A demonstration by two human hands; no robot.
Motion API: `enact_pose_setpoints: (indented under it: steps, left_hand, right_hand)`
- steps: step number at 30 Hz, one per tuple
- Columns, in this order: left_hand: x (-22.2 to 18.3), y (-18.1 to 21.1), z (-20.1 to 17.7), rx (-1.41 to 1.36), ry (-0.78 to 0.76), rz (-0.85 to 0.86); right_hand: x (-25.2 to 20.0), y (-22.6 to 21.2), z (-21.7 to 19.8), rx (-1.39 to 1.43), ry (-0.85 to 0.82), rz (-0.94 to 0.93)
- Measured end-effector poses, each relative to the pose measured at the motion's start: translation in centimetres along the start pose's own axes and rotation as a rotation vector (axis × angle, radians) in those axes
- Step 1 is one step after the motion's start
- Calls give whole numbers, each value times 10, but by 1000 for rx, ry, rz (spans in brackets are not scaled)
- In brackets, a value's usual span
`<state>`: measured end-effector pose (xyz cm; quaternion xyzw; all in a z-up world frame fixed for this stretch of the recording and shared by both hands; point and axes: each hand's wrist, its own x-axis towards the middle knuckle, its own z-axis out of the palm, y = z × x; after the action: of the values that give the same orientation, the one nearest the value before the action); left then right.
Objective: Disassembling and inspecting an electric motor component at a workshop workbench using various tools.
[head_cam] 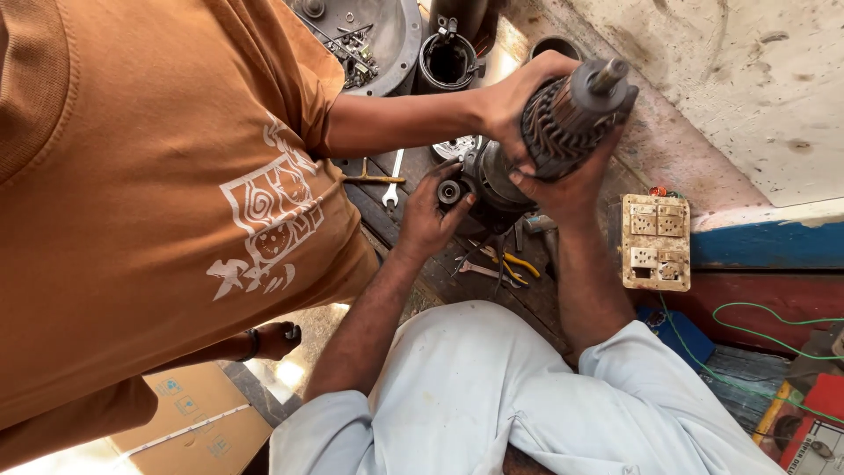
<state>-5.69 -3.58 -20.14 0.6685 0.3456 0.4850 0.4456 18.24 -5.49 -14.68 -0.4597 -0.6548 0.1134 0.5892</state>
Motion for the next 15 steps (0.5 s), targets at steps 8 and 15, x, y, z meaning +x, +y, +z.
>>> enact_pose_setpoints:
  steps: [8, 15]
  left_hand:
    - [16, 39, -1, 126, -16, 130]
    - [30, 39, -2, 200, -68, 120]
  right_hand:
    - [20, -17, 2, -135, -13, -149]
    - [11, 4, 2, -210, -2, -169]
